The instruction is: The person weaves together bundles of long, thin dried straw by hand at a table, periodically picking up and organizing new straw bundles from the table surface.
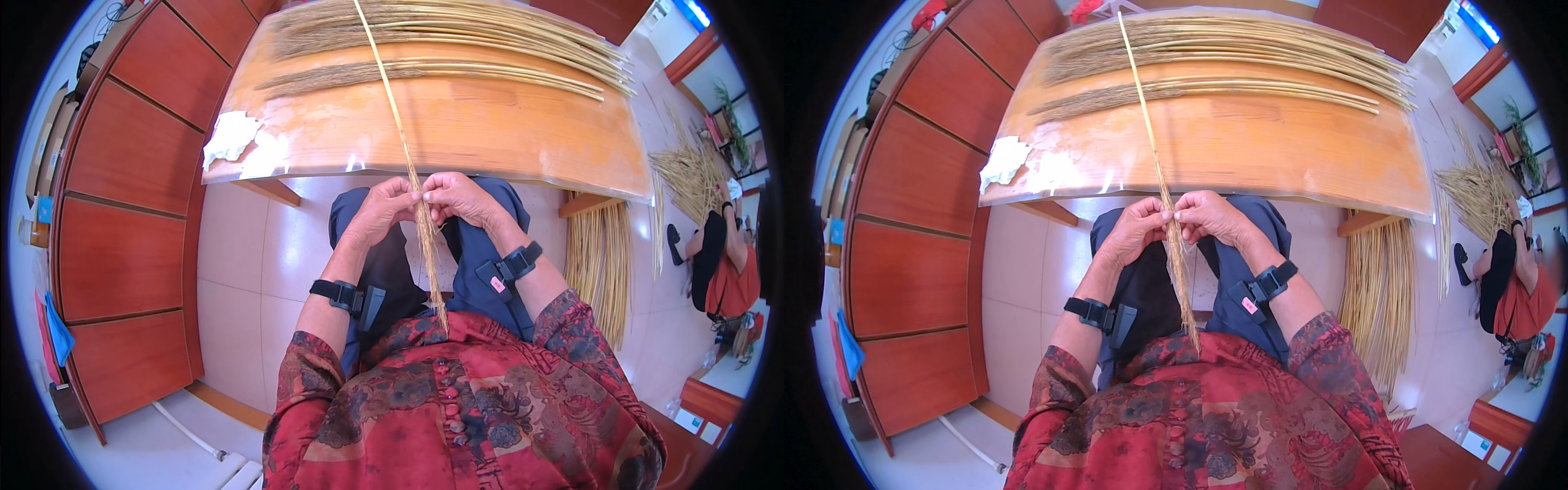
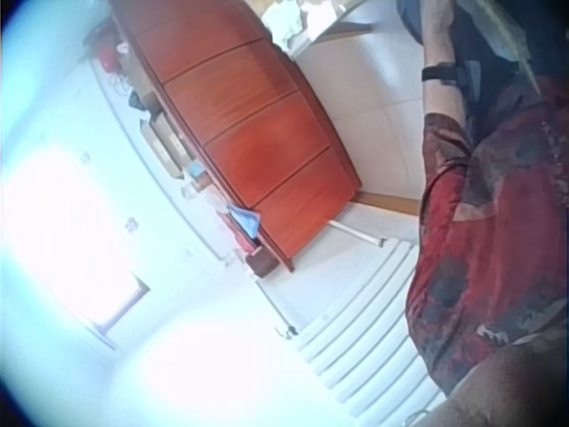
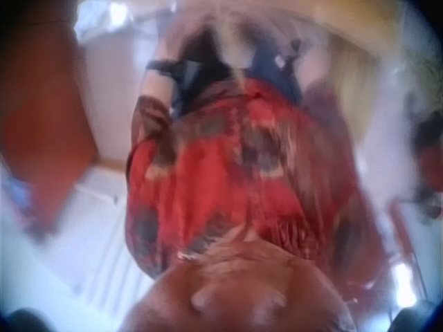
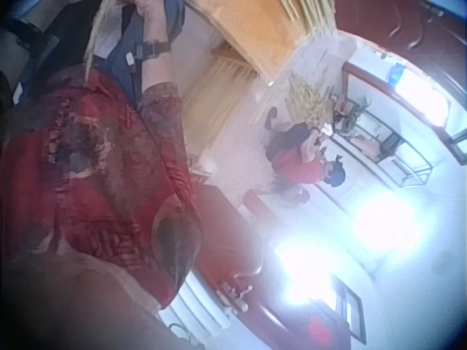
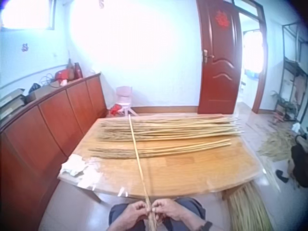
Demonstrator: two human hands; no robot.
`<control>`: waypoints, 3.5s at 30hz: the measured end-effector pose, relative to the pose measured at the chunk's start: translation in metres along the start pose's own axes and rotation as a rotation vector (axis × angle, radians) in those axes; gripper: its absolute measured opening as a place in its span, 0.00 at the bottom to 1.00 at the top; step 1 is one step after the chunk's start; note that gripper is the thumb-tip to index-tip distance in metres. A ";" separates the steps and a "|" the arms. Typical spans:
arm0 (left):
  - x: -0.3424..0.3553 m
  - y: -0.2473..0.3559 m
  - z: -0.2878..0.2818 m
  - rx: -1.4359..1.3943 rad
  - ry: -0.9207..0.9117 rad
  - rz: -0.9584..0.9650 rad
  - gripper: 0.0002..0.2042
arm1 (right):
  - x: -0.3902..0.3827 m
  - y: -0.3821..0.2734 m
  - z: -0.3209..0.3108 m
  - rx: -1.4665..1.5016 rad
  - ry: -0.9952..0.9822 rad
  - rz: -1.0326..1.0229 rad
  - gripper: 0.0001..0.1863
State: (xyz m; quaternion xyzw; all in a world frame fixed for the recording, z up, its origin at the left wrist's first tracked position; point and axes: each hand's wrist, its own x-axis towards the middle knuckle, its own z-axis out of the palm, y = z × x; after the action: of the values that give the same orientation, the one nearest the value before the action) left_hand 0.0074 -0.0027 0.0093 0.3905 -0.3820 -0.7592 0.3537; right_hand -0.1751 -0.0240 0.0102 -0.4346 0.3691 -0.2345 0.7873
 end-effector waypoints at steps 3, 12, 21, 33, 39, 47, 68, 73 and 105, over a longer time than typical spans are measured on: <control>-0.003 0.002 0.001 -0.036 -0.009 0.015 0.04 | -0.002 -0.003 -0.001 0.007 0.009 0.016 0.07; -0.001 -0.004 -0.006 -0.063 -0.038 0.066 0.04 | -0.008 -0.003 -0.007 0.120 -0.012 -0.004 0.07; -0.003 0.000 -0.005 -0.127 -0.031 0.058 0.03 | -0.007 -0.006 -0.006 0.102 -0.008 0.009 0.06; 0.002 -0.006 -0.004 0.058 -0.079 -0.008 0.04 | -0.001 -0.005 0.000 0.130 0.092 -0.005 0.08; 0.001 -0.005 -0.001 0.076 -0.089 -0.016 0.05 | 0.002 0.000 -0.003 0.037 0.089 0.013 0.08; 0.003 -0.005 -0.003 0.024 -0.074 -0.011 0.05 | 0.005 0.005 -0.005 -0.005 0.054 -0.038 0.09; 0.003 -0.006 -0.007 -0.035 -0.090 0.018 0.04 | -0.003 -0.005 -0.001 -0.022 0.011 0.049 0.08; 0.001 -0.004 -0.006 -0.062 -0.121 0.016 0.03 | -0.004 -0.003 -0.003 0.044 0.003 0.036 0.07; 0.005 -0.002 -0.006 -0.187 -0.103 0.064 0.06 | -0.001 0.000 -0.006 -0.010 0.013 0.044 0.07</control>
State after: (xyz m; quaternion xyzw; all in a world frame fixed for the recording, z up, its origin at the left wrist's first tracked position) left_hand 0.0099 -0.0081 0.0032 0.3040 -0.3391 -0.7990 0.3926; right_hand -0.1804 -0.0261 0.0082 -0.4289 0.3847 -0.2181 0.7877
